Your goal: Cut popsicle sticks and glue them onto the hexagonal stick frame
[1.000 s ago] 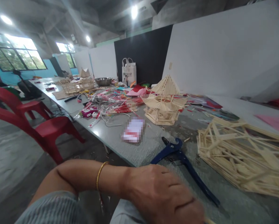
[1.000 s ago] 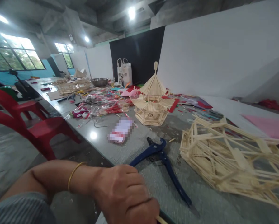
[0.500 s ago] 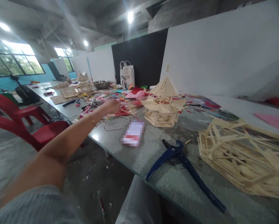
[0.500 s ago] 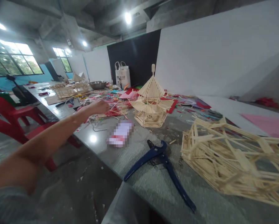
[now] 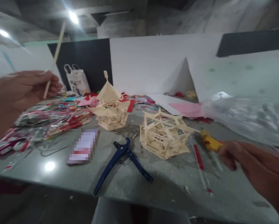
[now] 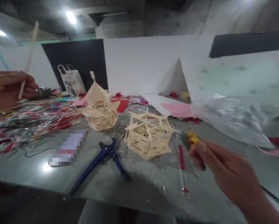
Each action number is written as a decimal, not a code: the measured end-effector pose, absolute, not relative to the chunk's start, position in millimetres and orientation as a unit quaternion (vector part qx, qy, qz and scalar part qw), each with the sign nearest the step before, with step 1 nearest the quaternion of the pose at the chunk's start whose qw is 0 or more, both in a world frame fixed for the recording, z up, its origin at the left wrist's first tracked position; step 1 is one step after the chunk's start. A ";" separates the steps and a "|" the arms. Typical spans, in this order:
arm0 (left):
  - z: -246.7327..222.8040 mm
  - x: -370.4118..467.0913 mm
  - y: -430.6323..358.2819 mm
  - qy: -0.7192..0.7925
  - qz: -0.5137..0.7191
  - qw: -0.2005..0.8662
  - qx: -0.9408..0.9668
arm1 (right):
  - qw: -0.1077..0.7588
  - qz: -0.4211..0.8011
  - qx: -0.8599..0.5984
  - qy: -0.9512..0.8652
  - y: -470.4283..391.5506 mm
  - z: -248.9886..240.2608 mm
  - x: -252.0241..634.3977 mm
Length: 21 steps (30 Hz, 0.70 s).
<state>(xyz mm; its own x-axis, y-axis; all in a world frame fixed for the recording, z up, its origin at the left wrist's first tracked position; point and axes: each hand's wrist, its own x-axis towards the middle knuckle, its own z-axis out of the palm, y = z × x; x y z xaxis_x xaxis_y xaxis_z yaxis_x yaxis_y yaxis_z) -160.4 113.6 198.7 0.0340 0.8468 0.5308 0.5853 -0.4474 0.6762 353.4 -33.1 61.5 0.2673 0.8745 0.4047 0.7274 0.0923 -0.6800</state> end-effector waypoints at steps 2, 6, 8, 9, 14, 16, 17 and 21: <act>204.0 -107.0 105.9 0.460 0.474 0.189 0.727 | 0.433 0.052 -0.645 -0.627 -27.9 70.2 343.6; 197.4 13.4 103.8 0.401 0.372 0.254 0.798 | 0.428 0.007 -0.617 -0.661 -20.2 74.3 332.7; 189.0 60.4 112.7 0.350 0.303 0.294 0.836 | 0.424 0.001 -0.621 -0.659 -19.1 75.9 336.4; 185.0 78.9 118.7 0.322 0.282 0.314 0.847 | 0.426 -0.001 -0.624 -0.655 -18.4 78.3 339.7; 175.9 134.4 145.6 0.239 0.180 0.463 0.834 | 0.477 0.063 -0.613 -0.626 3.2 111.7 351.2; 175.4 146.7 150.0 0.215 0.132 0.503 0.826 | 0.517 0.190 -0.580 -0.601 21.5 128.6 350.3; 174.6 151.7 151.0 0.205 0.113 0.515 0.824 | 0.539 0.258 -0.553 -0.581 31.5 135.6 349.2; 166.6 162.8 153.5 0.198 0.100 0.524 0.822 | 0.591 0.378 -0.515 -0.492 64.8 146.1 345.7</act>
<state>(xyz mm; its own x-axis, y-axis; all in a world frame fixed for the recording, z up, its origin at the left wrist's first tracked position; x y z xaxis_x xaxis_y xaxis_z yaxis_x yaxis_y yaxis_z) 162.8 153.5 166.6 0.9019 0.4297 -0.0435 0.2210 -0.3727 0.9012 345.7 64.8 146.1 0.2291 0.9542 0.1926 0.0599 0.1837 -0.9812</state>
